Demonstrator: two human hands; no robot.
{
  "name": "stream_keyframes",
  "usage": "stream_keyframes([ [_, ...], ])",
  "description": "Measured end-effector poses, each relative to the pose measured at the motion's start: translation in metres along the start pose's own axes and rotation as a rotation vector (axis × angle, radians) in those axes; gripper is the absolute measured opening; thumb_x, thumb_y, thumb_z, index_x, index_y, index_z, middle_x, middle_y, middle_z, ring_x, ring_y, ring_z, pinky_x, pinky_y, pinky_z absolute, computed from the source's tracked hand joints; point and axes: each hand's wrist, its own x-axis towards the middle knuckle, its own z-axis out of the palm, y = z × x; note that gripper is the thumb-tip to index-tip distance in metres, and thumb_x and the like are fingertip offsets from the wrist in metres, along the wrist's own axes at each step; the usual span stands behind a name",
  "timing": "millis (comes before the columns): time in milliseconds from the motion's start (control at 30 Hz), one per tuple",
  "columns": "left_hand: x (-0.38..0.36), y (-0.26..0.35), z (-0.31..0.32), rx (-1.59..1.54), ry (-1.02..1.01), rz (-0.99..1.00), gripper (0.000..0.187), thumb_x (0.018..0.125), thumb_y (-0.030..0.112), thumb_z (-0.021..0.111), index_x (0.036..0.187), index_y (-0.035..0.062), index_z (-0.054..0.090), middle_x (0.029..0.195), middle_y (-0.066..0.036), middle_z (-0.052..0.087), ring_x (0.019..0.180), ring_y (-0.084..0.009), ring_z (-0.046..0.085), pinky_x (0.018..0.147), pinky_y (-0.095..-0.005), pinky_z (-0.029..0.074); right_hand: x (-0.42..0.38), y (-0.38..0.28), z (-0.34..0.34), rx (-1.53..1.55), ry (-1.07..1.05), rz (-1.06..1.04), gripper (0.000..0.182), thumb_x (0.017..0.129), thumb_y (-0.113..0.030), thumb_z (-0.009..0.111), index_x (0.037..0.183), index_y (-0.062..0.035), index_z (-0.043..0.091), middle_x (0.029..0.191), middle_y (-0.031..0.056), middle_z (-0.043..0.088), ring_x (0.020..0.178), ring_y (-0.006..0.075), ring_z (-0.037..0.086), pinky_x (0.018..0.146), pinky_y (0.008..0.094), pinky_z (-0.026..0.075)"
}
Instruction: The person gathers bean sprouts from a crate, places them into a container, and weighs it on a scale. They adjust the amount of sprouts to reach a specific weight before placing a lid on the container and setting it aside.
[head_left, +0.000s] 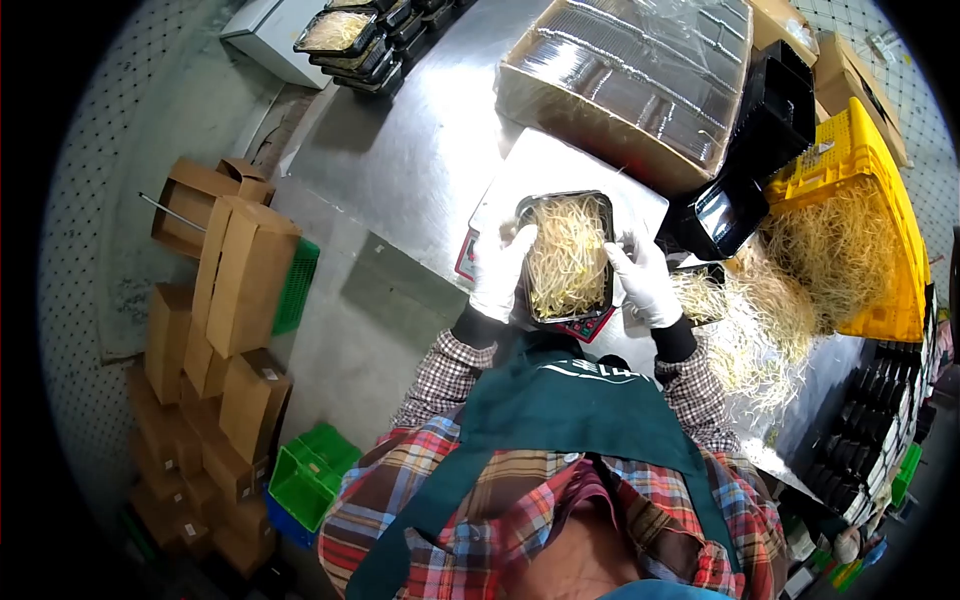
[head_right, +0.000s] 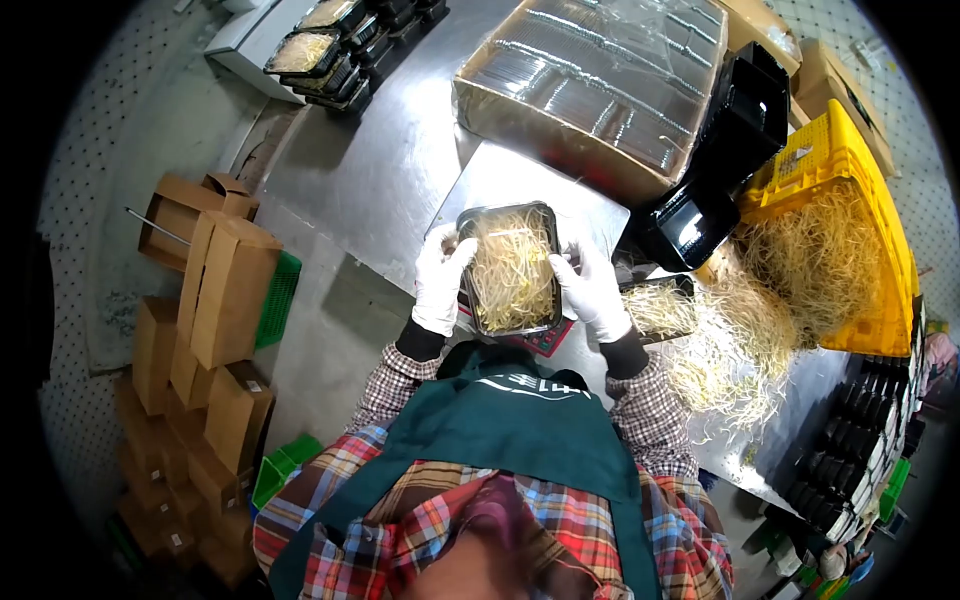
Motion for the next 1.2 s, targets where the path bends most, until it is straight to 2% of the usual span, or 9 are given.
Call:
stream_keyframes([
  [167, -0.016, 0.022, 0.012, 0.259, -0.169, 0.221, 0.028, 0.086, 0.006, 0.072, 0.112, 0.0026, 0.061, 0.089, 0.001, 0.058, 0.074, -0.0051, 0.048, 0.066, -0.0212, 0.043, 0.0, -0.065, -0.013, -0.6, 0.222, -0.728, 0.052, 0.085, -0.02, 0.075, 0.131, -0.005, 0.057, 0.116, 0.0128, 0.063, 0.098, 0.0223, 0.064, 0.088, 0.0334, 0.05],
  [300, -0.028, 0.044, 0.02, 0.264, -0.247, 0.321, 0.03, 0.081, 0.005, 0.074, 0.108, 0.0026, 0.062, 0.092, -0.005, 0.063, 0.078, -0.012, 0.057, 0.071, -0.0258, 0.048, 0.002, -0.086, -0.003, 0.073, -0.17, -0.434, 0.02, 0.084, -0.005, 0.071, 0.104, -0.0033, 0.071, 0.103, 0.011, 0.071, 0.09, 0.0226, 0.067, 0.082, 0.0328, 0.053],
  [400, -0.034, 0.059, 0.018, 0.4, -0.244, 0.453, 0.027, 0.081, 0.004, 0.072, 0.106, 0.0026, 0.062, 0.094, -0.008, 0.065, 0.083, -0.0162, 0.062, 0.074, -0.0279, 0.049, -0.004, -0.094, -0.012, 0.023, -0.262, -0.345, 0.021, 0.087, -0.003, 0.069, 0.108, -0.0018, 0.071, 0.101, 0.006, 0.072, 0.092, 0.0115, 0.066, 0.087, 0.0272, 0.052],
  [567, -0.032, 0.051, 0.022, 0.445, -0.196, 0.345, 0.022, 0.082, 0.004, 0.07, 0.102, 0.0028, 0.062, 0.089, -0.009, 0.066, 0.079, -0.0182, 0.064, 0.071, -0.03, 0.051, -0.002, -0.08, 0.0, -0.084, -0.167, -0.35, 0.016, 0.088, -0.003, 0.069, 0.103, -0.0007, 0.071, 0.097, 0.0062, 0.073, 0.089, 0.008, 0.065, 0.084, 0.0252, 0.052],
  [833, 0.053, -0.066, 0.008, -0.09, -0.063, -0.108, 0.03, 0.088, 0.023, 0.072, 0.103, -0.0008, 0.063, 0.093, -0.004, 0.063, 0.08, -0.0116, 0.059, 0.068, -0.0236, 0.05, 0.073, 0.047, -0.014, -0.152, 0.272, -0.262, 0.047, 0.094, -0.03, 0.065, 0.126, 0.0027, 0.058, 0.115, 0.0191, 0.066, 0.104, 0.026, 0.064, 0.089, 0.0339, 0.051],
  [933, 0.045, -0.038, 0.01, -0.055, 0.064, -0.317, 0.028, 0.09, 0.023, 0.07, 0.102, -0.0012, 0.062, 0.091, -0.004, 0.063, 0.077, -0.0101, 0.059, 0.06, -0.0242, 0.05, 0.048, 0.048, -0.007, -0.195, -0.015, 0.107, 0.048, 0.093, -0.035, 0.065, 0.121, 0.0036, 0.061, 0.108, 0.0206, 0.068, 0.099, 0.0264, 0.065, 0.088, 0.0345, 0.05],
  [967, 0.05, -0.052, 0.005, -0.018, 0.071, -0.173, 0.024, 0.093, 0.023, 0.066, 0.099, -0.0008, 0.062, 0.085, -0.003, 0.062, 0.067, -0.0101, 0.058, 0.054, -0.0248, 0.049, 0.033, 0.041, -0.003, -0.272, 0.017, -0.225, 0.044, 0.093, -0.031, 0.064, 0.121, 0.0025, 0.061, 0.108, 0.0199, 0.068, 0.094, 0.0279, 0.066, 0.088, 0.0354, 0.05],
  [1133, 0.078, -0.094, -0.045, -0.491, 0.075, -0.49, 0.027, 0.098, 0.025, 0.055, 0.083, 0.0026, 0.061, 0.061, 0.001, 0.055, 0.047, -0.0073, 0.048, 0.043, -0.023, 0.04, 0.02, 0.055, 0.004, -0.099, 0.074, -0.065, 0.037, 0.093, -0.023, 0.065, 0.12, 0.0015, 0.064, 0.109, 0.0168, 0.069, 0.098, 0.0215, 0.064, 0.091, 0.0316, 0.048],
  [1200, 0.072, -0.089, -0.055, -0.309, 0.17, -0.291, 0.036, 0.099, 0.031, 0.054, 0.077, 0.0036, 0.061, 0.054, 0.003, 0.049, 0.041, -0.007, 0.044, 0.038, -0.0242, 0.036, 0.025, 0.049, 0.001, -0.001, 0.075, 0.0, 0.035, 0.093, -0.022, 0.065, 0.119, 0.0009, 0.065, 0.109, 0.0155, 0.069, 0.099, 0.0185, 0.064, 0.091, 0.0303, 0.048],
])
